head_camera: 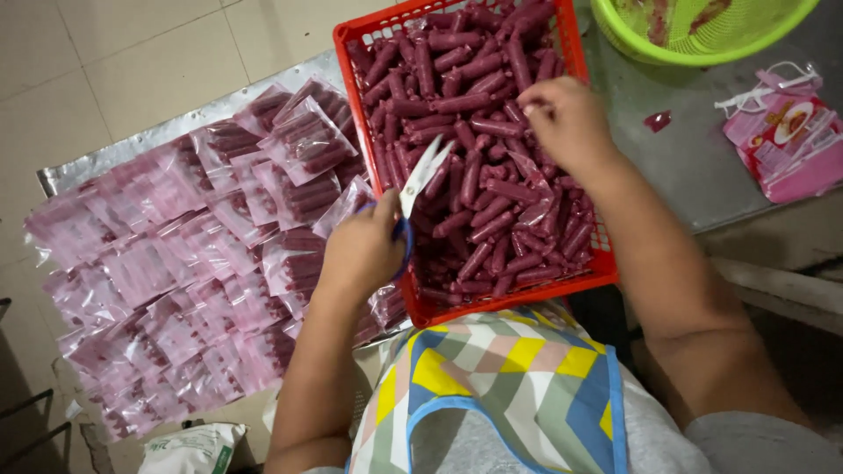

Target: Using scissors to separate small purple sausages from a bunch and placing them into a red plastic crate.

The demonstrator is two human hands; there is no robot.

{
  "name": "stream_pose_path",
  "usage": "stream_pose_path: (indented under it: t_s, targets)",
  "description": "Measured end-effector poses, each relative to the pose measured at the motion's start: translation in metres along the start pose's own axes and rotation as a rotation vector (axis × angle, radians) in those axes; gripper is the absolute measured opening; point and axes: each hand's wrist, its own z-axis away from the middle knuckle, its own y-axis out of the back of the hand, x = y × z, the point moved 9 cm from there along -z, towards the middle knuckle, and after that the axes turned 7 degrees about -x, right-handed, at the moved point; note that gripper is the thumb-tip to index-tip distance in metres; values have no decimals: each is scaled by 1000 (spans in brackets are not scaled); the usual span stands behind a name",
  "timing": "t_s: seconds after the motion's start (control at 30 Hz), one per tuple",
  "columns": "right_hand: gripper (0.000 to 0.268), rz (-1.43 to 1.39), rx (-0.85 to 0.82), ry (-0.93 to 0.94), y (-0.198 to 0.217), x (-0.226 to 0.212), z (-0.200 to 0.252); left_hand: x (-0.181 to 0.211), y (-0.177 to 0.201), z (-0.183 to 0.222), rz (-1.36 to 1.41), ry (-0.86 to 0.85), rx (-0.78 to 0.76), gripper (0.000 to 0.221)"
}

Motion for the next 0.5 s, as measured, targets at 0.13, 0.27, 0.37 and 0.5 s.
stream_pose_path:
  t_s: [0.13,0.27,0.37,0.5]
  targets:
    - [24,367,-251,110,-54,-9,-19,-30,-13,23,108,66,39,62]
    - [29,589,-370,84,-114,30,-61,-42,-24,40,200,156,17,68]
    - [32,622,-510,-38,-135,46,-79,-54,-42,41,223,170,-8,69]
    - [32,587,-578,-3,-134,25,-74,-50,-39,40,242,157,-3,69]
